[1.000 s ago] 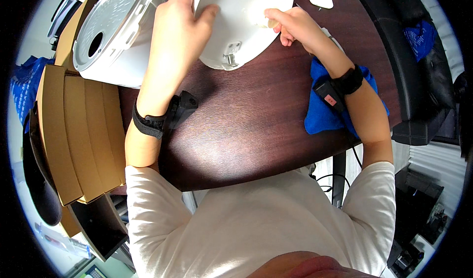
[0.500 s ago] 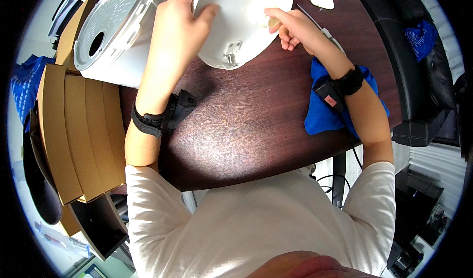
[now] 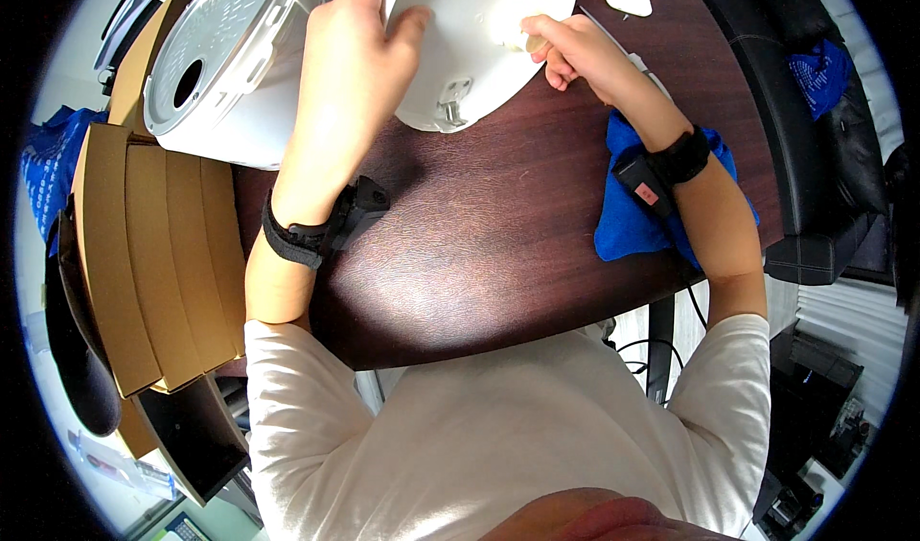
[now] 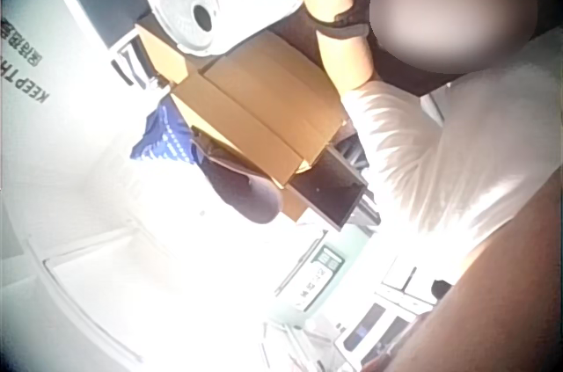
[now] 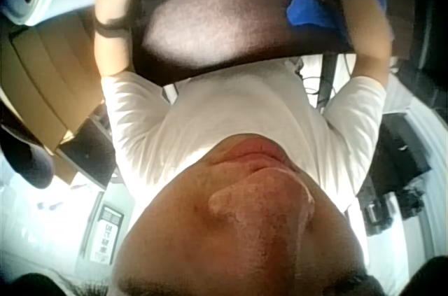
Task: The person assembles a white rice cooker by placing the lid onto the body, aligning it, and securing it with a screwdriver. They then open the lid to reveal the inner pot.
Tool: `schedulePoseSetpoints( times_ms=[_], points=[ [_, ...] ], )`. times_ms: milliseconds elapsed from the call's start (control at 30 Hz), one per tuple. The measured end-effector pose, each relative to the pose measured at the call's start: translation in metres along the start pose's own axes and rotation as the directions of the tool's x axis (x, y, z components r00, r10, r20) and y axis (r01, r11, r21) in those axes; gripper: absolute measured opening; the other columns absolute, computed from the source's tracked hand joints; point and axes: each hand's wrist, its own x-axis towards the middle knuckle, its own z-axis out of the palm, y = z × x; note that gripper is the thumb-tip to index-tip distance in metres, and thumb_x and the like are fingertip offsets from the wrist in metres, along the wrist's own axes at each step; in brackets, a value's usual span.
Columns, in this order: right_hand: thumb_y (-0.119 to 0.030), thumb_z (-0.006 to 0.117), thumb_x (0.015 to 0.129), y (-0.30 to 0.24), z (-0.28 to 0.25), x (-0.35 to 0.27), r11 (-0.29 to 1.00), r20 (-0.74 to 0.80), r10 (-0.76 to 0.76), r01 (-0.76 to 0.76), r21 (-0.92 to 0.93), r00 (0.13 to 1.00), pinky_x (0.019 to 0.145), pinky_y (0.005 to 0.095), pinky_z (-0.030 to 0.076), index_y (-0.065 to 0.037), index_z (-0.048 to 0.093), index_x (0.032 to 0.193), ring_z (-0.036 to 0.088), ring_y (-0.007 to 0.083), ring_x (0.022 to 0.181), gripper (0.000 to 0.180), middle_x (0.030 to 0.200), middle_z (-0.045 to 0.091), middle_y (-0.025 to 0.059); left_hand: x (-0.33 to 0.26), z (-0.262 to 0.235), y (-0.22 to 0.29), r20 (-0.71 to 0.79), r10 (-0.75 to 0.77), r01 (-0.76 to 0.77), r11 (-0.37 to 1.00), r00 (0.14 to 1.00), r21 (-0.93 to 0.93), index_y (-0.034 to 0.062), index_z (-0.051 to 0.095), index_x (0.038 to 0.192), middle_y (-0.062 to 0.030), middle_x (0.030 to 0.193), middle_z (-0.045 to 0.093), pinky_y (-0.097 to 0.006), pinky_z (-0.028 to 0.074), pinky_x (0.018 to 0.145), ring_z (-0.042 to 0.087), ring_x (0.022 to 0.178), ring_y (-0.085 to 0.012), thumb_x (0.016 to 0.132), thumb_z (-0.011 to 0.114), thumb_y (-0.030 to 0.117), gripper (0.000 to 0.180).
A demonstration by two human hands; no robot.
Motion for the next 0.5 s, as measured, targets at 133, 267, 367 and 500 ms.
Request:
schedulePoseSetpoints(
  times_ms=[133, 267, 367, 500],
  points=[
    [-0.054, 0.067, 0.082, 0.0005, 0.0004, 0.0011, 1.000, -0.014, -0.003, 0.003, -0.017, 1.000, 0.043, 0.0247, 0.044, 0.005, 0.061, 0.074, 0.056, 0.0129, 0.044, 0.060, 0.049, 0.050, 0.0033, 0.0000, 0.0004, -0.0005, 0.012, -0.044, 0.044, 0.999, 0.999, -0.017, 0.0055, 0.061, 0.118, -0.0155, 0.098, 0.073, -0.036, 0.056, 0.078, 0.073, 0.093, -0.0251, 0.087, 0.070, 0.011, 0.032],
    [-0.055, 0.068, 0.081, 0.0006, 0.0008, 0.0018, 0.997, -0.057, 0.028, -0.032, -0.063, 0.998, 0.042, 0.0231, 0.044, 0.001, 0.061, 0.071, 0.056, 0.0125, 0.043, 0.057, 0.050, 0.052, 0.0049, 0.0000, 0.0018, -0.0025, -0.006, -0.020, 0.020, 1.000, 1.000, -0.013, 0.0055, 0.061, 0.118, -0.0154, 0.098, 0.073, -0.035, 0.056, 0.078, 0.073, 0.093, -0.0248, 0.087, 0.071, 0.011, 0.033],
    [-0.054, 0.068, 0.081, 0.0019, 0.0011, 0.0022, 0.997, -0.084, 0.019, -0.025, -0.076, 0.996, 0.043, 0.0229, 0.044, 0.002, 0.062, 0.071, 0.056, 0.0128, 0.044, 0.057, 0.051, 0.053, 0.0058, 0.0000, 0.0026, -0.0043, 0.000, -0.027, 0.027, 1.000, 1.000, -0.012, 0.0058, 0.061, 0.118, -0.0151, 0.098, 0.073, -0.035, 0.056, 0.078, 0.073, 0.093, -0.0247, 0.087, 0.071, 0.011, 0.033],
    [-0.054, 0.068, 0.081, 0.0040, 0.0009, 0.0036, 1.000, -0.062, 0.001, -0.002, -0.018, 0.998, 0.044, 0.0231, 0.045, 0.004, 0.063, 0.072, 0.059, 0.0137, 0.046, 0.059, 0.053, 0.056, 0.0074, -0.0002, 0.0033, -0.0051, -0.008, 0.007, -0.007, 1.000, 1.000, 0.010, 0.0060, 0.061, 0.118, -0.0149, 0.098, 0.073, -0.035, 0.056, 0.078, 0.073, 0.094, -0.0245, 0.087, 0.071, 0.011, 0.033]
  ],
)
